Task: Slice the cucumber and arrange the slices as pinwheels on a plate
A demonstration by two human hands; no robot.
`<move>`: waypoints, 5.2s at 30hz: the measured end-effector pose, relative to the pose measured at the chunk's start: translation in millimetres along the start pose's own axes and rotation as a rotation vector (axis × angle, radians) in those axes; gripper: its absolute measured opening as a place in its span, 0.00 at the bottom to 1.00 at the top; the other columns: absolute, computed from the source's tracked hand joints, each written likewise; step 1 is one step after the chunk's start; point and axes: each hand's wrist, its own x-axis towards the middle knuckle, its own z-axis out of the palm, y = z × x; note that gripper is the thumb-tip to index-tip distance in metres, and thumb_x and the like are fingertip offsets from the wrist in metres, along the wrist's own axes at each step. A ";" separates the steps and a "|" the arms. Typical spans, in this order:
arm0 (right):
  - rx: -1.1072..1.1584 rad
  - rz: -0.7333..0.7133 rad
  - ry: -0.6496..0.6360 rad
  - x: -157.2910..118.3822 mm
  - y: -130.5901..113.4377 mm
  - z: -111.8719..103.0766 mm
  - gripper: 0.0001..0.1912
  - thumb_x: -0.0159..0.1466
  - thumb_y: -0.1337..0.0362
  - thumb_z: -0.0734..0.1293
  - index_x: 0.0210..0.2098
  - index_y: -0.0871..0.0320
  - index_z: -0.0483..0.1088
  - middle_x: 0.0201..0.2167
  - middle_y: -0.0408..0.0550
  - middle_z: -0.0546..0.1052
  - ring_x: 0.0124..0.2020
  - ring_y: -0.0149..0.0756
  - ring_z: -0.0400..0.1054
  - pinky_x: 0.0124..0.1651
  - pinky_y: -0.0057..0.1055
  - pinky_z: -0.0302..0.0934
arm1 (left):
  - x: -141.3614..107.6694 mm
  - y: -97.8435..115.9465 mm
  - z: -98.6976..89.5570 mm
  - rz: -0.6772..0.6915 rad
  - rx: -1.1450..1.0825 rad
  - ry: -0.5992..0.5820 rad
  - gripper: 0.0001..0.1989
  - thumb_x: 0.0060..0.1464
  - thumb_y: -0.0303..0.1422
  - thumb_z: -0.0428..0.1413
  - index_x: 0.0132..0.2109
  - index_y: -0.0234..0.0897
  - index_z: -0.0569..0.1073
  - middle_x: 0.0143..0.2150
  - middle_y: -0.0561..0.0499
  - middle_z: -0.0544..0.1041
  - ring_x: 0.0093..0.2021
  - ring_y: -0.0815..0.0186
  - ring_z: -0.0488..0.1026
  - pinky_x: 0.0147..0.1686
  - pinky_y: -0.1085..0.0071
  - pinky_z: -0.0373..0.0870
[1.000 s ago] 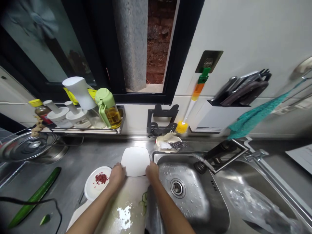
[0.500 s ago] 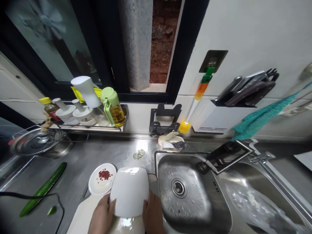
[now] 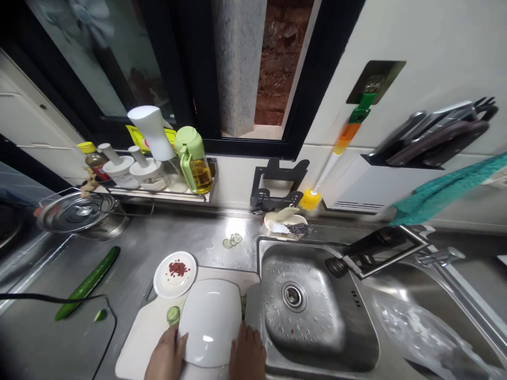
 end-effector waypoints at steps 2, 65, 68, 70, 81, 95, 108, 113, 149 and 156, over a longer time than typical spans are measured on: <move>-0.023 0.000 -0.019 -0.6 -4.1 -5.9 0.24 0.65 0.70 0.55 0.59 0.63 0.64 0.51 0.59 0.73 0.53 0.49 0.65 0.47 0.39 0.61 | -0.1 1.6 -1.0 0.007 0.004 0.004 0.19 0.59 0.33 0.46 0.55 0.28 0.67 0.51 0.36 0.77 0.51 0.56 0.75 0.48 0.67 0.68; 0.841 -0.187 0.096 12.2 -77.3 -63.7 0.07 0.59 0.65 0.63 0.31 0.55 0.74 0.31 0.45 0.76 0.38 0.38 0.69 0.43 0.33 0.60 | 34.8 68.8 -62.2 -0.249 -0.840 -0.635 0.26 0.29 0.48 0.67 0.31 0.34 0.69 0.23 0.56 0.72 0.18 0.78 0.62 0.18 0.80 0.41; 0.837 -0.181 0.086 17.0 -68.7 -60.0 0.07 0.58 0.66 0.63 0.31 0.55 0.74 0.30 0.44 0.75 0.37 0.37 0.68 0.43 0.32 0.59 | 41.3 70.5 -53.6 -0.278 -0.879 -0.628 0.25 0.26 0.43 0.69 0.32 0.35 0.69 0.21 0.58 0.70 0.18 0.78 0.63 0.18 0.80 0.41; 0.840 -0.185 0.089 21.5 -63.8 -56.6 0.07 0.58 0.66 0.64 0.30 0.56 0.74 0.30 0.44 0.75 0.37 0.36 0.68 0.43 0.32 0.59 | 46.8 71.5 -49.0 -0.283 -0.883 -0.605 0.25 0.26 0.40 0.69 0.33 0.34 0.70 0.19 0.58 0.69 0.17 0.78 0.62 0.18 0.80 0.42; 0.778 -0.080 0.044 56.0 -56.3 -46.1 0.06 0.56 0.70 0.63 0.28 0.58 0.72 0.24 0.41 0.75 0.29 0.32 0.68 0.34 0.26 0.57 | 74.6 88.9 -39.1 0.111 -0.589 -0.391 0.13 0.38 0.39 0.61 0.29 0.33 0.77 0.20 0.55 0.72 0.22 0.73 0.64 0.24 0.75 0.58; 0.485 -0.039 0.142 80.2 -68.3 -41.5 0.11 0.62 0.72 0.58 0.31 0.58 0.71 0.28 0.45 0.76 0.32 0.35 0.68 0.37 0.29 0.53 | 84.8 114.5 -36.5 0.516 -0.030 -0.096 0.11 0.54 0.26 0.50 0.33 0.38 0.77 0.35 0.49 0.79 0.37 0.65 0.74 0.40 0.72 0.65; 0.282 -0.139 0.359 75.4 -67.5 -18.2 0.09 0.64 0.72 0.60 0.33 0.59 0.71 0.30 0.50 0.74 0.35 0.42 0.66 0.39 0.35 0.57 | 81.7 97.4 -16.5 0.672 0.029 0.181 0.13 0.60 0.28 0.47 0.45 0.37 0.75 0.42 0.46 0.78 0.42 0.62 0.74 0.44 0.66 0.71; 0.253 -0.267 0.464 58.8 -60.2 -3.5 0.09 0.62 0.73 0.61 0.32 0.57 0.72 0.32 0.48 0.75 0.38 0.42 0.65 0.44 0.38 0.59 | 73.1 83.1 -6.8 0.777 0.059 0.254 0.12 0.62 0.29 0.47 0.42 0.37 0.75 0.37 0.47 0.78 0.40 0.63 0.75 0.41 0.67 0.73; 0.041 -0.462 0.694 29.8 -42.7 11.3 0.16 0.63 0.71 0.60 0.49 0.59 0.70 0.46 0.50 0.77 0.47 0.46 0.65 0.45 0.41 0.65 | 49.3 22.7 -46.4 0.597 -0.081 0.316 0.16 0.59 0.33 0.47 0.47 0.36 0.76 0.44 0.43 0.77 0.46 0.59 0.75 0.49 0.60 0.73; 0.108 -0.424 0.635 20.1 -39.0 21.8 0.17 0.60 0.73 0.61 0.47 0.56 0.70 0.47 0.47 0.76 0.48 0.46 0.64 0.47 0.42 0.63 | 43.3 -15.5 -57.6 0.375 -0.057 0.319 0.19 0.53 0.39 0.51 0.47 0.34 0.76 0.42 0.43 0.78 0.37 0.58 0.77 0.41 0.61 0.74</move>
